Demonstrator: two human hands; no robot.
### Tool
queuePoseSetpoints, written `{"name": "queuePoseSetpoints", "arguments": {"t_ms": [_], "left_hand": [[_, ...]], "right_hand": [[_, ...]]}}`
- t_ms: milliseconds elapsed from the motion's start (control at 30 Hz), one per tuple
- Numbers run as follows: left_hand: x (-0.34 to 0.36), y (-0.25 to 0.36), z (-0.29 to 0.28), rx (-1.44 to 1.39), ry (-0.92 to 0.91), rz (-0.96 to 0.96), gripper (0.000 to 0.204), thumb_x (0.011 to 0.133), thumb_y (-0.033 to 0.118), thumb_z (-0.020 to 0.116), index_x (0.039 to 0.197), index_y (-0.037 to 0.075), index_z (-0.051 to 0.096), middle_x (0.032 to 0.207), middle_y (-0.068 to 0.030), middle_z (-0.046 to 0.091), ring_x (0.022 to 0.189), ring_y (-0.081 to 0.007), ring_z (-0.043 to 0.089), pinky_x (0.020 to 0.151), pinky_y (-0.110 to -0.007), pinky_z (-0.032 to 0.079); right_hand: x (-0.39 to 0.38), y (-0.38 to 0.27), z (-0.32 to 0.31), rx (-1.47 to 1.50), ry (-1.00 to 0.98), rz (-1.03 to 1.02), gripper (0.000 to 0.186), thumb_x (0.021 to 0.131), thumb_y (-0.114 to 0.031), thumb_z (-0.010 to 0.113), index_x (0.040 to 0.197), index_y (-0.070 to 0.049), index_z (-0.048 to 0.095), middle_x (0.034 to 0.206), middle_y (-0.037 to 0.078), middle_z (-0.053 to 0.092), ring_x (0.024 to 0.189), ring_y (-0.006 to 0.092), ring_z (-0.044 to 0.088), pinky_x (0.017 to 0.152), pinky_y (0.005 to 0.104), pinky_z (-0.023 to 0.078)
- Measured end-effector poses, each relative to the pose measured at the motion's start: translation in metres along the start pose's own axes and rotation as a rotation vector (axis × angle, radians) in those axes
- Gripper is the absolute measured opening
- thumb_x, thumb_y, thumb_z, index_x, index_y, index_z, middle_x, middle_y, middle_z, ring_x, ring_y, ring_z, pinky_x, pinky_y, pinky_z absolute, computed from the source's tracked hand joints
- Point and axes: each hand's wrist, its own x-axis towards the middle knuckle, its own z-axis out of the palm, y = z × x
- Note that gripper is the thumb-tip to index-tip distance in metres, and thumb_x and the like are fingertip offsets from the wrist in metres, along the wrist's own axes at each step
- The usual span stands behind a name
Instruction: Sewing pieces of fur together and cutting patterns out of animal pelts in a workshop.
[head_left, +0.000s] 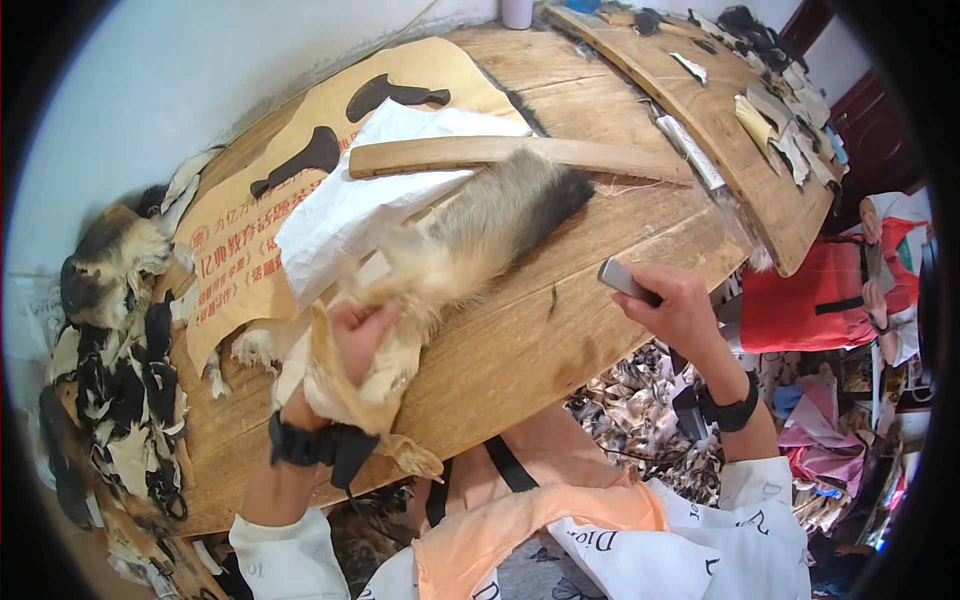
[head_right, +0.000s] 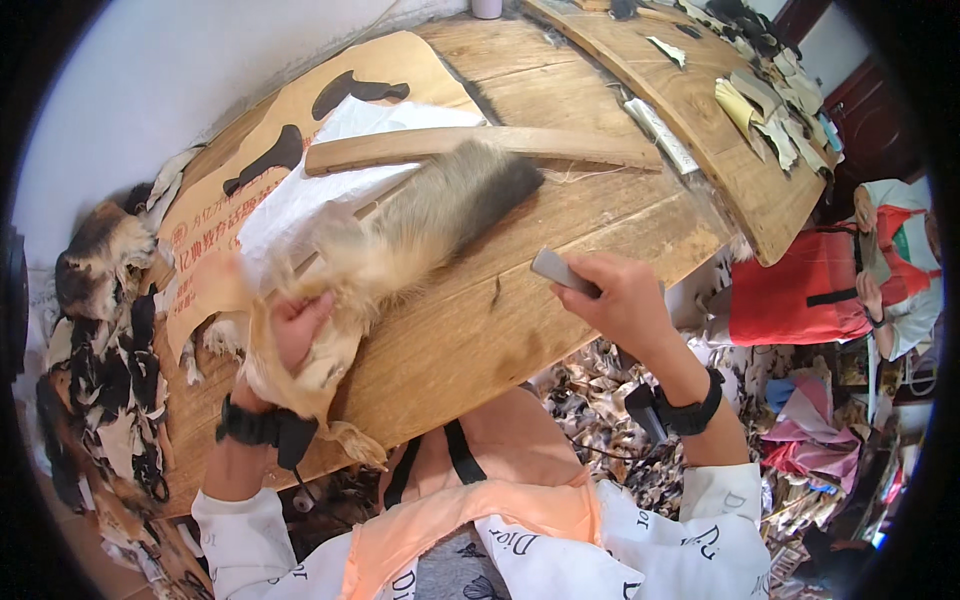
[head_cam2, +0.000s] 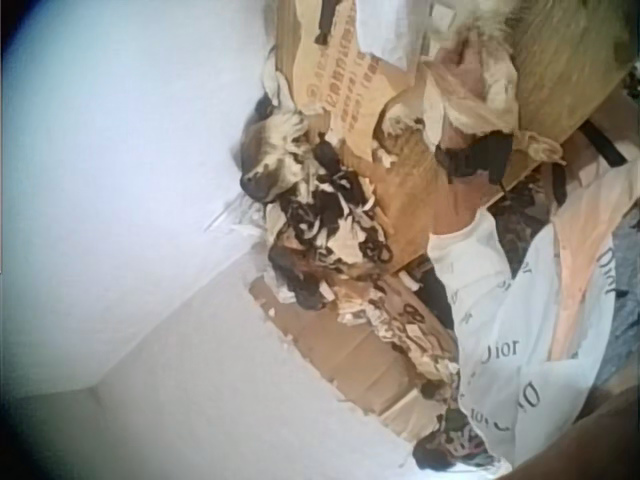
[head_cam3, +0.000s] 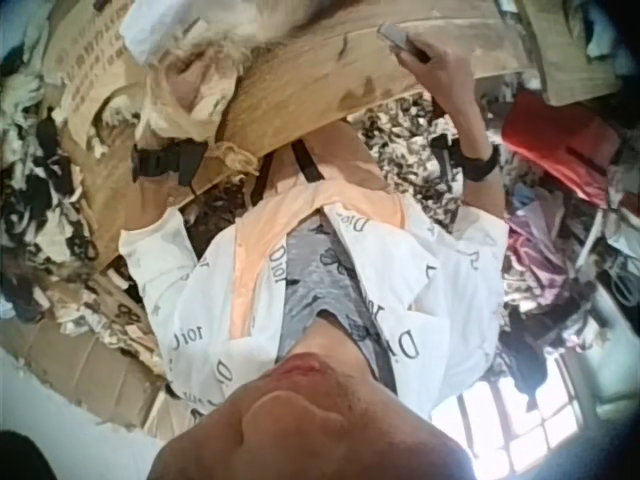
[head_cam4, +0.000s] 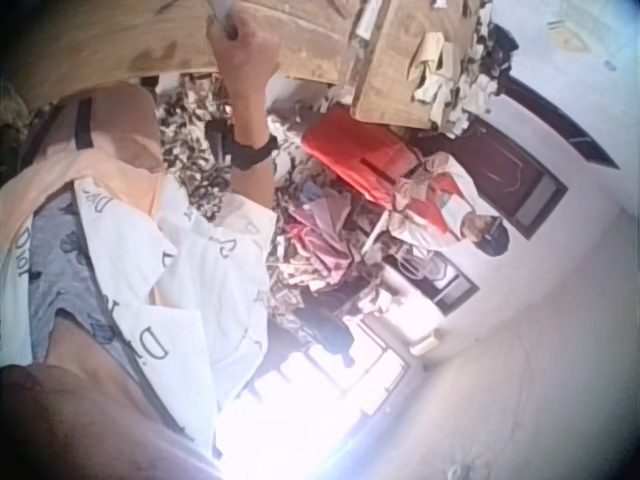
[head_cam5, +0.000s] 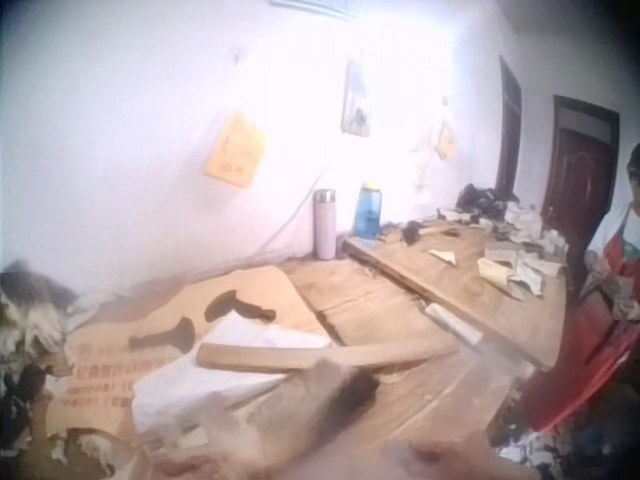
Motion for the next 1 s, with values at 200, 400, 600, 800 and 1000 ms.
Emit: {"name": "queuePoseSetpoints", "arguments": {"t_ms": [200,400,600,800,1000], "left_hand": [[-0.040,0.002,0.066,0.792,-0.214,0.703,0.045,0.075,0.001,0.050,0.120,0.001,0.050,0.116,-0.0191,0.053,0.113,-0.0320,0.048,0.097,-0.041,0.037],[-0.062,0.003,0.071,1.200,-0.152,0.704,0.037,0.077,0.011,0.056,0.112,-0.001,0.053,0.117,-0.0141,0.054,0.112,-0.0268,0.049,0.096,-0.039,0.037],[-0.077,0.025,0.051,0.944,-0.235,0.449,0.017,0.074,0.019,0.067,0.084,0.008,0.060,0.081,-0.0063,0.059,0.080,-0.0226,0.056,0.076,-0.039,0.043],[-0.044,0.011,0.067,0.700,-0.146,0.747,0.023,0.070,0.011,0.067,0.089,0.003,0.058,0.084,-0.0099,0.055,0.080,-0.0264,0.054,0.069,-0.037,0.044],[-0.032,-0.006,0.071,0.913,-0.139,0.787,0.018,0.070,0.008,0.061,0.085,-0.001,0.054,0.088,-0.0107,0.050,0.083,-0.0241,0.051,0.068,-0.031,0.048]], "right_hand": [[0.044,0.008,-0.030,1.896,-0.060,0.066,0.027,0.087,-0.030,0.053,0.099,-0.007,0.060,0.092,0.009,0.062,0.066,0.0123,0.058,0.053,0.0190,0.042],[0.035,-0.047,0.032,1.792,-0.159,0.353,0.027,0.088,-0.026,0.045,0.101,-0.004,0.053,0.104,0.016,0.056,0.092,0.0238,0.056,0.078,0.0277,0.044],[0.022,-0.090,0.069,1.107,-0.178,0.380,0.021,0.088,-0.014,0.043,0.092,-0.001,0.059,0.077,0.005,0.058,0.074,0.0117,0.055,0.066,0.0264,0.043],[0.006,-0.095,0.096,0.705,-0.135,0.199,0.022,0.088,-0.016,0.045,0.094,-0.001,0.059,0.070,0.010,0.055,0.066,0.0176,0.052,0.061,0.0320,0.041],[0.000,-0.098,0.104,0.613,0.052,0.157,0.016,0.084,-0.014,0.047,0.088,-0.002,0.057,0.060,0.018,0.053,0.060,0.0373,0.055,0.057,0.0420,0.044]]}}
